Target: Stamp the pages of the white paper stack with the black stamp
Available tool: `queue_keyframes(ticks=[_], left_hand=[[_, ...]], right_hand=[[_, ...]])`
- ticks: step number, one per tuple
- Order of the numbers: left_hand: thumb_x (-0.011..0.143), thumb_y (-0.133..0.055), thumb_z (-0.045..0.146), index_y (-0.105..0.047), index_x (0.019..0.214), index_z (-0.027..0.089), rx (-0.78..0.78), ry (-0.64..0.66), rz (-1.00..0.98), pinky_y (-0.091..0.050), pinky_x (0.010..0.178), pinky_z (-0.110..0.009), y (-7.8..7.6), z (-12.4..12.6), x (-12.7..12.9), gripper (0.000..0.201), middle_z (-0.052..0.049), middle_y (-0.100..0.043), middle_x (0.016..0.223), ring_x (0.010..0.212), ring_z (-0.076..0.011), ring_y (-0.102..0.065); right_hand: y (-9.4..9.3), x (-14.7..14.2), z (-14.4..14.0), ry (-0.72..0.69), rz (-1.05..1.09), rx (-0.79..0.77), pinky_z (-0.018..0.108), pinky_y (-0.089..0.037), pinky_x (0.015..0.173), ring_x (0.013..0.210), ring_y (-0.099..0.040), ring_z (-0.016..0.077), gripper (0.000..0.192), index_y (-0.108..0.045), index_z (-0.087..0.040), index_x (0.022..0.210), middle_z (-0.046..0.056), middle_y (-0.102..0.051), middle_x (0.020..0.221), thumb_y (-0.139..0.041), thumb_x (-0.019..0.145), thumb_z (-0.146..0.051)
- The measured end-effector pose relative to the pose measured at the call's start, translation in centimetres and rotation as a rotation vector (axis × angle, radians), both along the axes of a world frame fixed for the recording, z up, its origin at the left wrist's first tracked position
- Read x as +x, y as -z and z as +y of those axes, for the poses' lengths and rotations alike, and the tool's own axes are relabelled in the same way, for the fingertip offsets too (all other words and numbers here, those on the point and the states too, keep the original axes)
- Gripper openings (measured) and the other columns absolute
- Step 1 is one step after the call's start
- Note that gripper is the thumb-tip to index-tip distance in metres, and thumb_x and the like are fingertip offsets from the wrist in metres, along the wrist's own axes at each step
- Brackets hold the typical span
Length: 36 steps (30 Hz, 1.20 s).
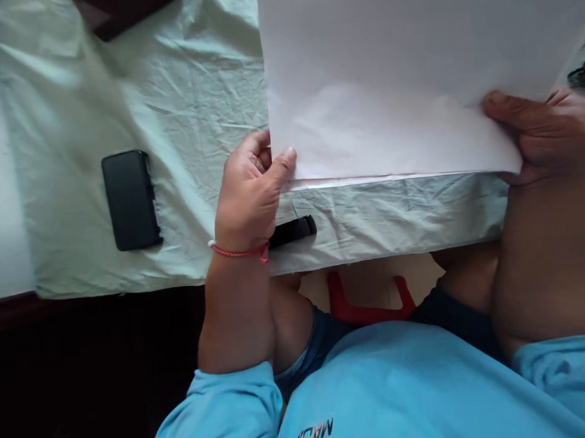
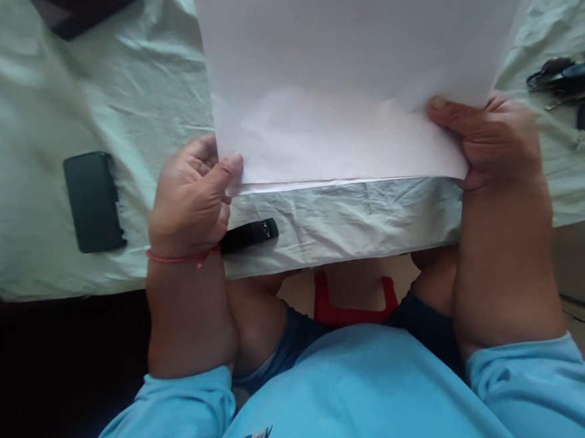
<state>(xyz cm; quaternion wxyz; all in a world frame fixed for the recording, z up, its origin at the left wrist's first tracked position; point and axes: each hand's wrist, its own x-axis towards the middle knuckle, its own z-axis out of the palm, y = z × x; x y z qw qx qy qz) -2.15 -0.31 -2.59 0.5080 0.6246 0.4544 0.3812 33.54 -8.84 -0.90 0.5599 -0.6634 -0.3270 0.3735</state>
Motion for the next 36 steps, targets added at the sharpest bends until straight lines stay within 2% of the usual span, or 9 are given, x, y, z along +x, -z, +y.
queue_keyframes(ticks=[4, 8, 12, 15, 18, 21, 25, 31, 36], left_hand=[[0.096, -0.079, 0.044, -0.07, 0.098, 0.022, 0.011, -0.092, 0.03, -0.065, 0.091, -0.036, -1.9, -0.7, 1.3, 0.024, -0.006, -0.076, 0.099, 0.106, -0.0256, -0.077], [0.095, -0.079, 0.047, -0.066, 0.087, 0.023, -0.006, -0.181, 0.095, -0.059, 0.077, -0.028, -3.1, -1.4, 1.9, 0.029, -0.003, -0.072, 0.089, 0.091, -0.0197, -0.073], [0.091, -0.081, 0.057, -0.062, 0.089, 0.026, -0.124, -0.166, 0.033, -0.054, 0.068, -0.027, -3.8, -1.5, 2.2, 0.036, -0.004, -0.073, 0.091, 0.086, -0.0186, -0.069], [0.08, -0.093, 0.046, -0.066, 0.092, 0.026, -0.232, -0.081, -0.018, -0.041, 0.053, -0.024, -4.3, -1.4, 2.0, 0.036, -0.002, -0.069, 0.085, 0.07, -0.0143, -0.059], [0.079, -0.095, 0.036, -0.066, 0.078, 0.022, -0.286, 0.013, -0.045, -0.031, 0.047, -0.023, -4.7, -1.4, 1.6, 0.032, 0.002, -0.056, 0.066, 0.055, -0.0089, -0.042], [0.085, -0.091, 0.039, -0.064, 0.069, 0.021, -0.291, 0.025, 0.003, -0.028, 0.045, -0.023, -4.9, -1.5, 1.4, 0.036, 0.004, -0.047, 0.056, 0.051, -0.0079, -0.035], [0.09, -0.085, 0.047, -0.062, 0.064, 0.021, -0.32, -0.035, 0.043, -0.029, 0.042, -0.023, -4.6, -1.4, 1.3, 0.044, 0.003, -0.046, 0.055, 0.049, -0.0084, -0.037], [0.084, -0.088, 0.027, -0.061, 0.068, 0.023, -0.327, -0.16, -0.01, -0.028, 0.043, -0.023, -4.2, -0.9, 1.1, 0.031, 0.004, -0.048, 0.062, 0.052, -0.0085, -0.036], [0.088, -0.088, 0.041, -0.058, 0.066, 0.023, -0.315, -0.145, 0.038, -0.022, 0.041, -0.025, -4.0, -0.8, 0.5, 0.041, 0.005, -0.04, 0.058, 0.049, -0.0083, -0.029]], right_hand=[[-0.7, -1.2, 0.0, 0.048, 0.12, -0.064, 0.054, -0.065, 0.111, 0.121, -0.078, 0.0321, 0.053, -0.084, -0.02, 0.1, 0.006, -0.083, 0.117, -0.109, 0.057, -0.038], [-1.2, -1.6, -0.1, 0.061, 0.157, -0.116, 0.053, -0.066, 0.112, 0.117, -0.079, 0.0312, 0.04, -0.084, -0.019, 0.097, 0.006, -0.083, 0.113, -0.105, 0.064, -0.028], [-1.4, -1.3, 0.1, 0.064, 0.149, -0.07, 0.051, -0.065, 0.115, 0.121, -0.078, 0.0302, 0.036, -0.085, -0.021, 0.095, 0.003, -0.083, 0.116, -0.104, 0.065, -0.028], [-1.9, -1.5, 0.3, 0.144, 0.124, -0.103, 0.051, -0.066, 0.111, 0.124, -0.077, 0.034, 0.033, -0.083, -0.022, 0.084, 0.005, -0.083, 0.117, -0.107, 0.062, -0.032], [-2.4, -1.9, 0.4, 0.196, 0.101, -0.149, 0.051, -0.067, 0.109, 0.132, -0.074, 0.0369, 0.034, -0.083, -0.023, 0.082, 0.007, -0.082, 0.12, -0.108, 0.062, -0.034], [-2.4, -2.0, 0.5, 0.19, 0.105, -0.154, 0.049, -0.066, 0.112, 0.137, -0.071, 0.0361, 0.033, -0.085, -0.023, 0.084, 0.006, -0.082, 0.122, -0.107, 0.062, -0.03], [-1.3, -1.4, 0.4, 0.187, 0.108, -0.081, 0.05, -0.066, 0.114, 0.133, -0.073, 0.0353, 0.034, -0.086, -0.023, 0.087, 0.006, -0.083, 0.117, -0.108, 0.062, -0.029], [-0.5, -0.3, 0.2, 0.13, 0.064, -0.102, 0.05, -0.066, 0.111, 0.131, -0.074, 0.0345, 0.04, -0.087, -0.025, 0.095, 0.004, -0.082, 0.123, -0.108, 0.063, -0.034], [-0.7, -0.7, 0.0, 0.11, 0.087, -0.09, 0.047, -0.067, 0.11, 0.123, -0.078, 0.0299, 0.042, -0.086, -0.025, 0.096, 0.001, -0.083, 0.12, -0.108, 0.062, -0.038]])
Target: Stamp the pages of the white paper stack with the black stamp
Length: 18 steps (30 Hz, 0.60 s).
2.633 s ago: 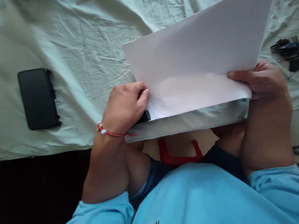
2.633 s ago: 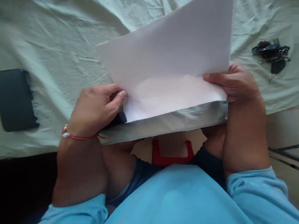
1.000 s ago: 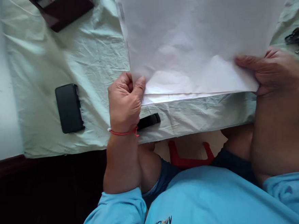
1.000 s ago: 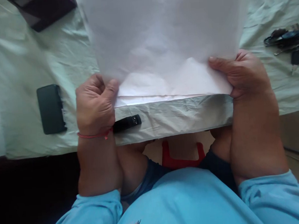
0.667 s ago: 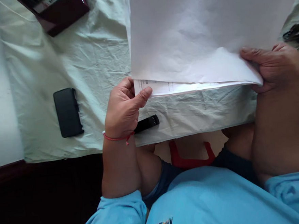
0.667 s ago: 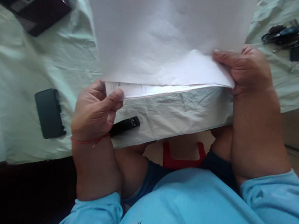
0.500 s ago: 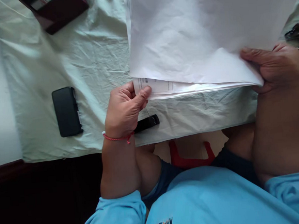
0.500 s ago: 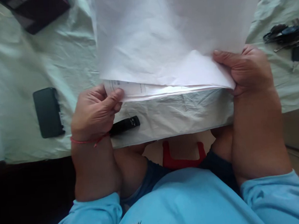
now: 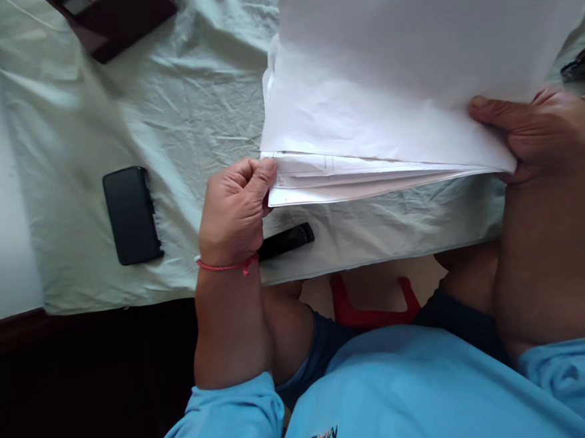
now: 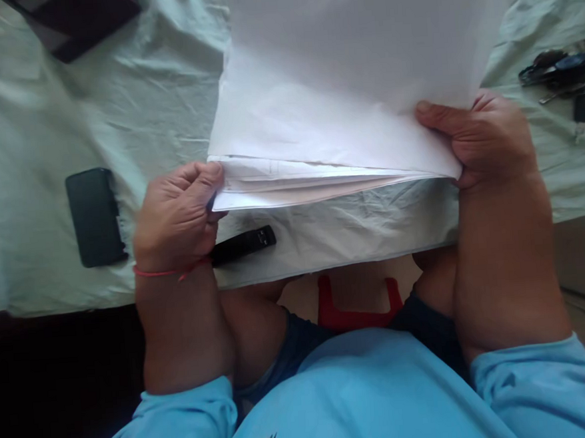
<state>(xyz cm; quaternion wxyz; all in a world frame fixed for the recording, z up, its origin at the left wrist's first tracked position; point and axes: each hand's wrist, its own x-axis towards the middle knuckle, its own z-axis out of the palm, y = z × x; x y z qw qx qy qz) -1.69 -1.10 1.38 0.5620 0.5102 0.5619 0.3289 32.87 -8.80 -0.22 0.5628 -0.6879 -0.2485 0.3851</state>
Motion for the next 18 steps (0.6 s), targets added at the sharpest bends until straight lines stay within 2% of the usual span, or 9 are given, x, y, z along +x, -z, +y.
queue_keyframes(ticks=[4, 6, 9, 11, 14, 18], left_hand=[[0.093, -0.084, 0.046, -0.056, 0.062, 0.022, 0.022, 0.028, 0.021, -0.023, 0.042, -0.025, 0.2, 0.0, -0.1, 0.047, 0.005, -0.04, 0.055, 0.048, -0.0086, -0.032], [0.093, -0.083, 0.042, -0.058, 0.063, 0.022, 0.029, 0.033, 0.007, -0.025, 0.043, -0.025, 0.1, 0.0, -0.1, 0.044, 0.004, -0.043, 0.055, 0.049, -0.009, -0.035], [0.085, -0.088, 0.028, -0.067, 0.072, 0.022, -0.03, 0.056, -0.034, -0.029, 0.045, -0.024, -0.3, -0.1, 0.0, 0.026, 0.003, -0.053, 0.061, 0.052, -0.0093, -0.039], [0.077, -0.091, 0.02, -0.068, 0.075, 0.021, -0.07, 0.08, -0.05, -0.029, 0.045, -0.023, -0.6, -0.2, 0.0, 0.022, 0.003, -0.055, 0.063, 0.053, -0.0088, -0.04], [0.074, -0.092, 0.019, -0.061, 0.069, 0.021, -0.076, 0.081, -0.057, -0.026, 0.044, -0.022, -0.7, -0.2, -0.2, 0.031, 0.004, -0.052, 0.061, 0.052, -0.0072, -0.039], [0.076, -0.092, 0.025, -0.055, 0.063, 0.022, -0.075, 0.098, -0.032, -0.023, 0.041, -0.023, -0.5, -0.2, -0.4, 0.04, 0.006, -0.046, 0.055, 0.047, -0.0064, -0.034]], right_hand=[[-0.1, -0.3, -0.1, 0.006, 0.01, 0.026, 0.05, -0.066, 0.111, 0.121, -0.078, 0.0319, 0.041, -0.087, -0.022, 0.096, 0.005, -0.083, 0.119, -0.108, 0.062, -0.032], [-0.2, -0.2, 0.0, 0.029, -0.006, 0.02, 0.049, -0.066, 0.111, 0.123, -0.078, 0.0318, 0.037, -0.087, -0.022, 0.093, 0.005, -0.083, 0.119, -0.107, 0.063, -0.029], [-0.3, -0.1, 0.1, 0.05, -0.019, -0.003, 0.048, -0.066, 0.112, 0.127, -0.076, 0.0327, 0.036, -0.087, -0.023, 0.093, 0.005, -0.083, 0.12, -0.107, 0.064, -0.029], [-0.3, 0.0, 0.1, 0.047, -0.024, -0.025, 0.048, -0.064, 0.113, 0.132, -0.074, 0.0336, 0.037, -0.087, -0.025, 0.093, 0.004, -0.083, 0.12, -0.107, 0.063, -0.031], [0.0, 0.3, 0.1, 0.019, -0.049, -0.032, 0.048, -0.063, 0.114, 0.137, -0.071, 0.0338, 0.039, -0.086, -0.029, 0.093, 0.001, -0.082, 0.122, -0.108, 0.061, -0.037], [0.4, 0.9, 0.0, -0.002, -0.066, -0.026, 0.048, -0.064, 0.113, 0.133, -0.073, 0.033, 0.043, -0.086, -0.03, 0.095, 0.0, -0.081, 0.126, -0.108, 0.06, -0.041]])
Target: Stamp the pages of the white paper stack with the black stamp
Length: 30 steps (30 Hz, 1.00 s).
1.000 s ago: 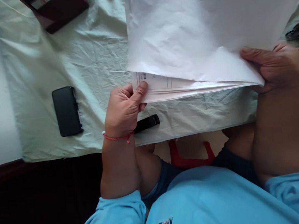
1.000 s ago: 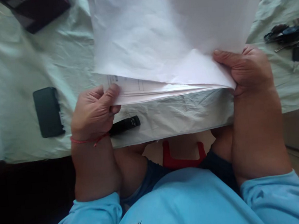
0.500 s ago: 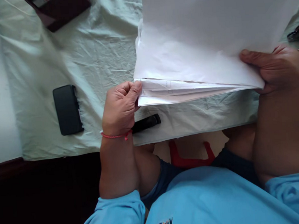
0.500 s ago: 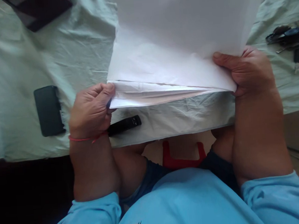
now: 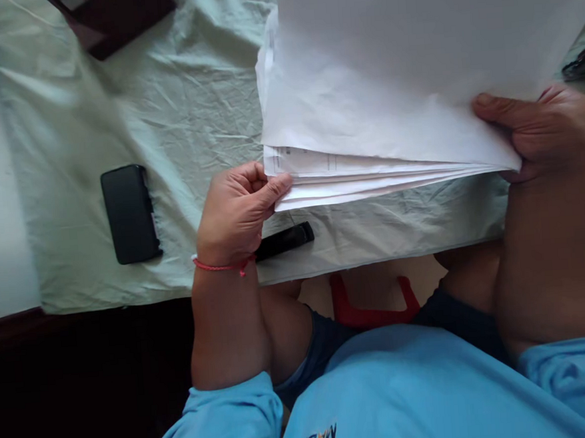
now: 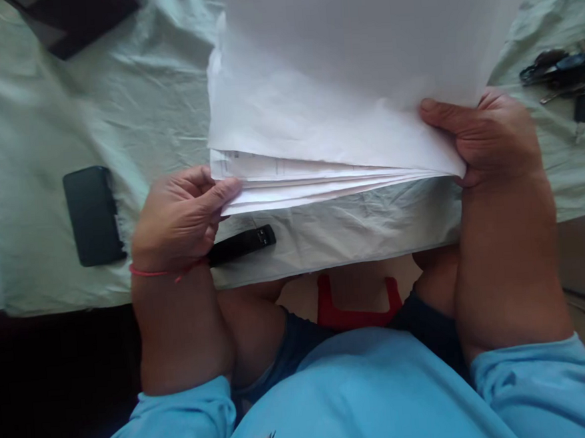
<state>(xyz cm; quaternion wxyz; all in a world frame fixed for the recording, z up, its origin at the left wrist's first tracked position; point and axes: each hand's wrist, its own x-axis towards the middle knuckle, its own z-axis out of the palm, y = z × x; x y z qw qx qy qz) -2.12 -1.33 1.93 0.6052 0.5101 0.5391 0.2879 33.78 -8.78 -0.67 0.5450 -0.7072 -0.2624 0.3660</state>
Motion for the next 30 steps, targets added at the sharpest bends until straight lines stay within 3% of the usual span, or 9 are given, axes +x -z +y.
queue_keyframes(ticks=[6, 10, 16, 21, 26, 30], left_hand=[[0.085, -0.087, 0.032, -0.063, 0.062, 0.021, 0.055, 0.021, 0.024, -0.03, 0.043, -0.022, 0.1, 0.2, 0.3, 0.035, 0.003, -0.047, 0.056, 0.05, -0.0086, -0.037], [0.09, -0.087, 0.042, -0.062, 0.062, 0.022, 0.079, -0.03, -0.039, -0.031, 0.045, -0.02, 0.6, 0.3, 0.3, 0.042, 0.004, -0.043, 0.056, 0.053, -0.0089, -0.036], [0.088, -0.087, 0.025, -0.066, 0.064, 0.021, 0.079, -0.036, -0.004, -0.037, 0.047, -0.021, 0.5, 0.3, 0.0, 0.033, 0.003, -0.052, 0.059, 0.053, -0.0088, -0.041], [0.091, -0.084, 0.027, -0.07, 0.066, 0.02, 0.055, -0.021, -0.016, -0.038, 0.047, -0.021, 1.1, 0.3, -0.1, 0.029, 0.003, -0.056, 0.058, 0.051, -0.0092, -0.046], [0.102, -0.074, 0.052, -0.07, 0.074, 0.02, 0.041, -0.155, -0.127, -0.043, 0.051, -0.025, 2.3, 0.6, 0.0, 0.042, 0.0, -0.061, 0.06, 0.055, -0.0117, -0.055], [0.102, -0.065, 0.075, -0.074, 0.094, 0.022, 0.022, -0.132, -0.201, -0.06, 0.071, -0.033, 3.0, 0.8, -0.2, 0.054, -0.004, -0.071, 0.073, 0.079, -0.0217, -0.075]], right_hand=[[0.2, 0.4, -0.2, -0.019, -0.018, 0.001, 0.043, -0.064, 0.111, 0.141, -0.067, 0.033, 0.041, -0.085, -0.028, 0.091, -0.003, -0.081, 0.126, -0.107, 0.061, -0.044], [0.1, 0.4, -0.1, -0.022, -0.053, -0.007, 0.051, -0.063, 0.111, 0.144, -0.064, 0.0375, 0.038, -0.086, -0.027, 0.093, 0.001, -0.081, 0.127, -0.107, 0.063, -0.039], [-0.4, -0.3, -0.2, -0.017, -0.023, -0.019, 0.048, -0.065, 0.107, 0.137, -0.07, 0.0346, 0.037, -0.087, -0.031, 0.095, -0.002, -0.082, 0.122, -0.106, 0.065, -0.04], [-0.9, -0.8, -0.3, 0.01, -0.052, -0.036, 0.052, -0.065, 0.108, 0.136, -0.07, 0.0364, 0.044, -0.086, -0.028, 0.097, 0.0, -0.081, 0.124, -0.106, 0.062, -0.046], [-0.7, -0.5, -0.5, 0.056, -0.147, -0.041, 0.057, -0.059, 0.119, 0.143, -0.065, 0.0385, 0.056, -0.086, -0.028, 0.1, -0.002, -0.08, 0.13, -0.106, 0.056, -0.056], [-0.3, -0.4, -0.6, -0.011, -0.172, 0.034, 0.059, -0.059, 0.12, 0.141, -0.067, 0.0375, 0.059, -0.085, -0.025, 0.1, 0.0, -0.081, 0.128, -0.104, 0.057, -0.061]])
